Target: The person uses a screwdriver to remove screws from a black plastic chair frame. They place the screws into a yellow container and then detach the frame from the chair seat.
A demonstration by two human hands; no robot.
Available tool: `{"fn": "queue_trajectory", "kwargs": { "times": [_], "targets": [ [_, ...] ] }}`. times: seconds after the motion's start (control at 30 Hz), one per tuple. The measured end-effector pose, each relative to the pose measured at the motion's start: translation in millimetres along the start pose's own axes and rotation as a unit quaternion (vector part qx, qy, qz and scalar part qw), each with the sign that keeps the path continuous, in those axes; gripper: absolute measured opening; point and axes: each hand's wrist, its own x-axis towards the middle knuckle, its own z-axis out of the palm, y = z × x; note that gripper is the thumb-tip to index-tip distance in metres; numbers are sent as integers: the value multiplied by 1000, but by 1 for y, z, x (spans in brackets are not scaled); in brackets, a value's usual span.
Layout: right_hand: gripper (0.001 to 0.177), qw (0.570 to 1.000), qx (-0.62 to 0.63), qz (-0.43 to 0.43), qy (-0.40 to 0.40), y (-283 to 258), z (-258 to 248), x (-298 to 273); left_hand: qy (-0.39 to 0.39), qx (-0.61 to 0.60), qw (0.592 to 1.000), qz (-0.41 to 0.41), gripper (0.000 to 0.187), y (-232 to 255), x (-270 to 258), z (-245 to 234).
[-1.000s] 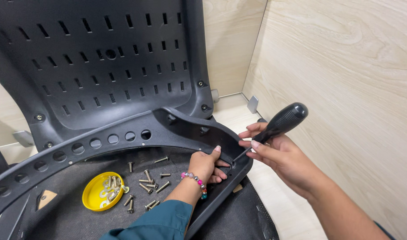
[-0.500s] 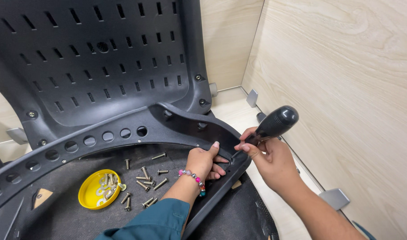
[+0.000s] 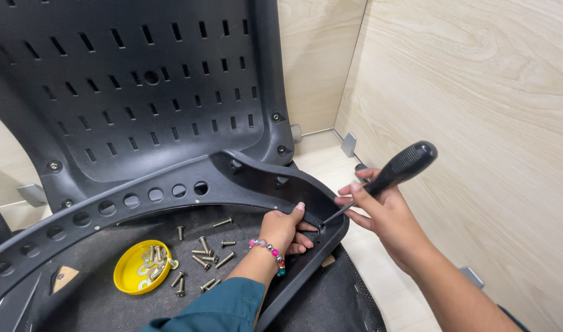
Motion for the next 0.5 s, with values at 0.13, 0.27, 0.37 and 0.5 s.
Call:
{"fn": "queue_trajectory", "kwargs": {
  "times": [0.13,0.27,0.37,0.5],
  "targets": [
    [35,993,42,11,-106,-14,-11,-1,-3,18,1000,-5,54,0,0,-1],
    [27,986,-86,-44,-136,-5,-14,7,-4,44,999,-13,56,2,-2,-2],
    [22,980,-52,-154,-113,19,-7,10,-10,40,999,-15,57,2,-4,-2],
    [21,983,8,-181,30,47,3,3,-2,49,999,-20,57,4,-3,-1]
  ]
}}
